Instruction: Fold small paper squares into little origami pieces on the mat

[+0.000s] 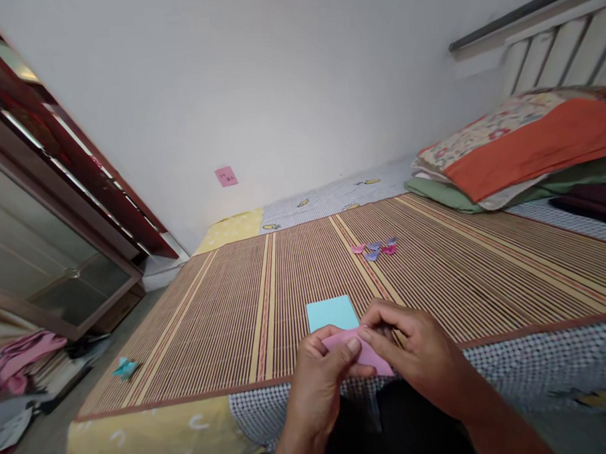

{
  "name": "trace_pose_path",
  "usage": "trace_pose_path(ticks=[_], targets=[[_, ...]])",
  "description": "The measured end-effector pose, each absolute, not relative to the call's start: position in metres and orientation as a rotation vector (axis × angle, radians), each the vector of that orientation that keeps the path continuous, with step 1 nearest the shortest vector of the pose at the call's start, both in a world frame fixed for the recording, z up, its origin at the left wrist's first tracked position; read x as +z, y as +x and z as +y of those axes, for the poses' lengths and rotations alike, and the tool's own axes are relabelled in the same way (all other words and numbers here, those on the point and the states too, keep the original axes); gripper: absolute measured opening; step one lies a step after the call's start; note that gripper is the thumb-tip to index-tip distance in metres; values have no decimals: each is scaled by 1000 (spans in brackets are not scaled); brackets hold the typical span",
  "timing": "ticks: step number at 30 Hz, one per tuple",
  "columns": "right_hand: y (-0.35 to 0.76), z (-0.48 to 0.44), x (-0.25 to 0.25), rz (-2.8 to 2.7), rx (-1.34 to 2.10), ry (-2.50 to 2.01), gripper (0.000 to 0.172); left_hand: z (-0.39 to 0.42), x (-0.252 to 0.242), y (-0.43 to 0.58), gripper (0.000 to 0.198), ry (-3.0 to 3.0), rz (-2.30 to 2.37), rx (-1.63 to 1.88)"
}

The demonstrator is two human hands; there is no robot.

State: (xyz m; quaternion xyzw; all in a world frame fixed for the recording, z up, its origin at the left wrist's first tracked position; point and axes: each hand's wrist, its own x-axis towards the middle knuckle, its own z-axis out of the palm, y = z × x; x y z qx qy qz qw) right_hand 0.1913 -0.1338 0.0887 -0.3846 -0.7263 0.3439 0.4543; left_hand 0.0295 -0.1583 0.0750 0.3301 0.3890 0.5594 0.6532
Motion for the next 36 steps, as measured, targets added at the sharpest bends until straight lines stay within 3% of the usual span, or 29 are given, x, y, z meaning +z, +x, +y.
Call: trace_pose_path(ticks=[20, 27, 36], targets=[[200, -119, 73, -1683, 904, -952, 26, -158, 69, 25, 36, 788, 968, 1317], [208, -110, 69, -1539, 935, -999, 28, -158, 71, 17, 47, 960, 979, 1309], [194, -116, 72, -1610, 1076, -920, 27, -161, 71, 31, 24, 1067, 939, 1264]])
